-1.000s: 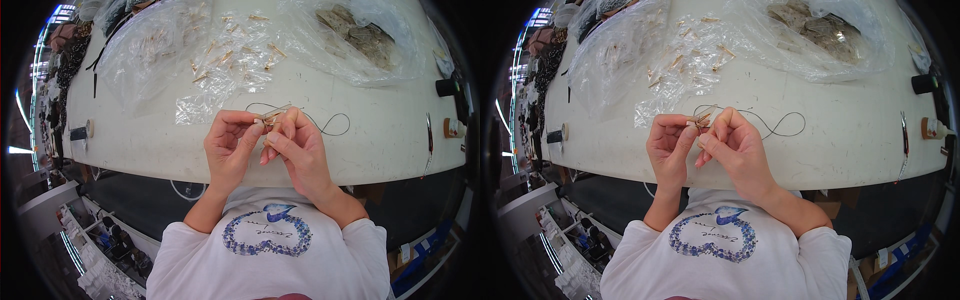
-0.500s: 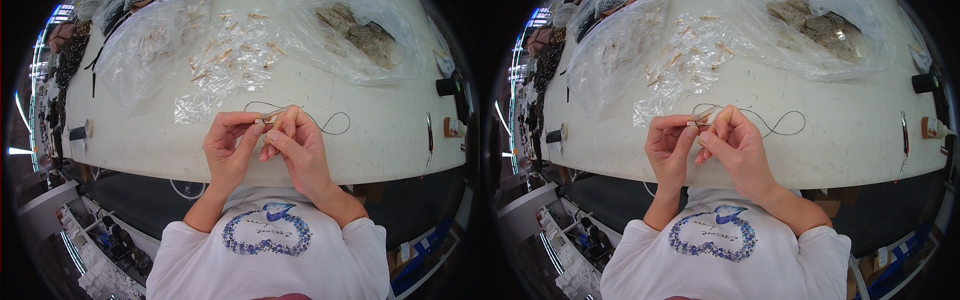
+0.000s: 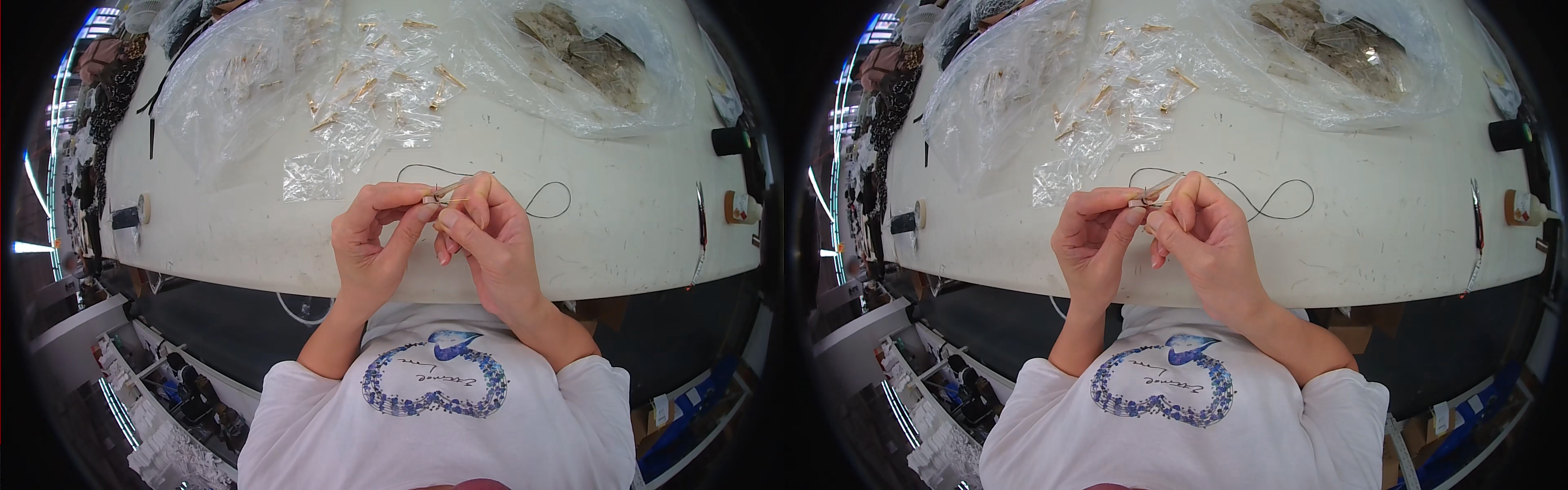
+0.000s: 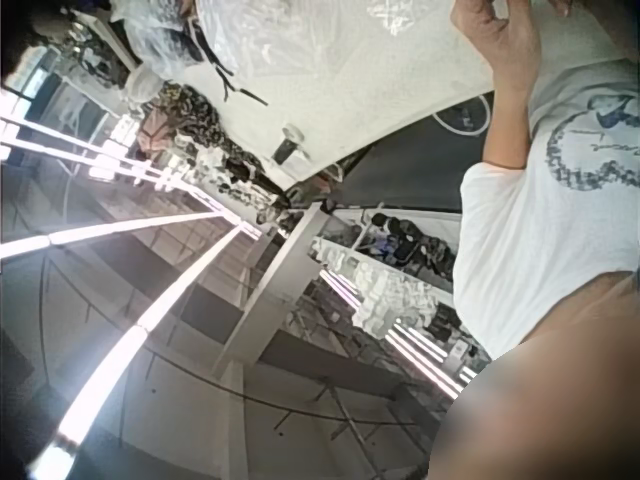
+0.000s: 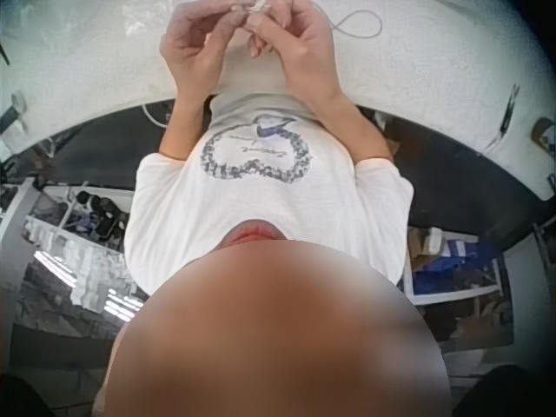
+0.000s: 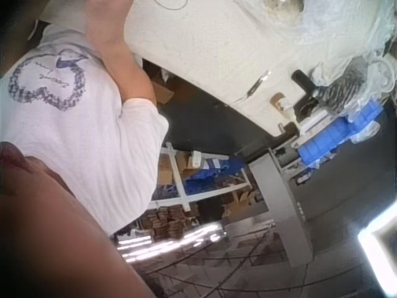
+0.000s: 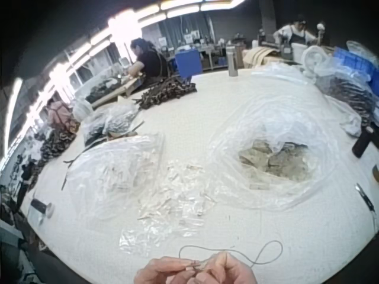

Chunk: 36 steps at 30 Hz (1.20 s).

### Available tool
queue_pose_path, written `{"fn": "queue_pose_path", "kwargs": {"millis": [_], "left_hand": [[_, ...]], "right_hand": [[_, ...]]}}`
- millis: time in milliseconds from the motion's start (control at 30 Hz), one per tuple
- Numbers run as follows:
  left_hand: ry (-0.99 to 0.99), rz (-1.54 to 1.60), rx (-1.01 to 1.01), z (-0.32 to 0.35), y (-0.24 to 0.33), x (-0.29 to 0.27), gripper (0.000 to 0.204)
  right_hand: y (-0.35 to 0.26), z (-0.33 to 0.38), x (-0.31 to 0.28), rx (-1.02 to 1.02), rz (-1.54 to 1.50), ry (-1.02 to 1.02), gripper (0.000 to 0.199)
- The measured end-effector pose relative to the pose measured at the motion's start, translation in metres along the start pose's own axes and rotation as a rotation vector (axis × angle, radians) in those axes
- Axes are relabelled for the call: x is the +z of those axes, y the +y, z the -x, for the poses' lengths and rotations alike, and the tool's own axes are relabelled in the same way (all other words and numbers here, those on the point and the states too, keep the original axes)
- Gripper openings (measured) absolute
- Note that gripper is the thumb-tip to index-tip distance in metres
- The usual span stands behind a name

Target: Threading and assembling components onto small metallic wire elements.

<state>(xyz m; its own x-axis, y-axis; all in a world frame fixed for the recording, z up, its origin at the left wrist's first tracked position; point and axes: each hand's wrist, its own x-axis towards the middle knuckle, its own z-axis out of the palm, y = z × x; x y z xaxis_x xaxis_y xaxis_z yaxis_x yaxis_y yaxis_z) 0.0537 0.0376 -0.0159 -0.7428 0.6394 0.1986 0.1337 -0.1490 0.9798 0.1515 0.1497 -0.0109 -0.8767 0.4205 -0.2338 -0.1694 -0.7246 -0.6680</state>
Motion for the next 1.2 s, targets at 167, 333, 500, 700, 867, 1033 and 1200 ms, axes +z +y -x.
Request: {"fn": "queue_pose_path", "kwargs": {"millis": [167, 333, 500, 700, 867, 1033, 1200], "left_hand": [[-0.052, 0.011, -0.119, 0.001, 0.001, -0.006, 0.013], [-0.011, 0.107, -0.18, 0.0, 0.002, -0.004, 0.015], [0.032, 0.069, -0.167, 0.002, 0.0, -0.003, 0.016], [-0.004, -0.068, -0.088, 0.002, 0.0, -0.005, 0.019], [-0.021, -0.228, 0.025, -0.001, 0.001, -0.008, 0.019], [-0.019, -0.231, 0.062, -0.001, -0.003, -0.008, 0.019], [0.07, 0.269, -0.279, -0.006, 0.002, -0.011, 0.017]], "right_hand": [[0.002, -0.001, 0.0, -0.013, -0.02, 0.009, 0.027], [0.004, -0.004, 0.0, -0.004, 0.065, 0.054, 0.026], [-0.003, -0.005, -0.002, 0.078, 0.065, 0.06, 0.023], [-0.005, -0.008, -0.005, 0.102, 0.039, -0.002, 0.019], [-0.008, -0.008, -0.008, 0.073, 0.087, -0.037, 0.017], [-0.011, -0.006, -0.009, 0.152, 0.129, -0.057, 0.024], [-0.012, -0.002, -0.009, 0.137, 0.171, -0.077, 0.02]]}}
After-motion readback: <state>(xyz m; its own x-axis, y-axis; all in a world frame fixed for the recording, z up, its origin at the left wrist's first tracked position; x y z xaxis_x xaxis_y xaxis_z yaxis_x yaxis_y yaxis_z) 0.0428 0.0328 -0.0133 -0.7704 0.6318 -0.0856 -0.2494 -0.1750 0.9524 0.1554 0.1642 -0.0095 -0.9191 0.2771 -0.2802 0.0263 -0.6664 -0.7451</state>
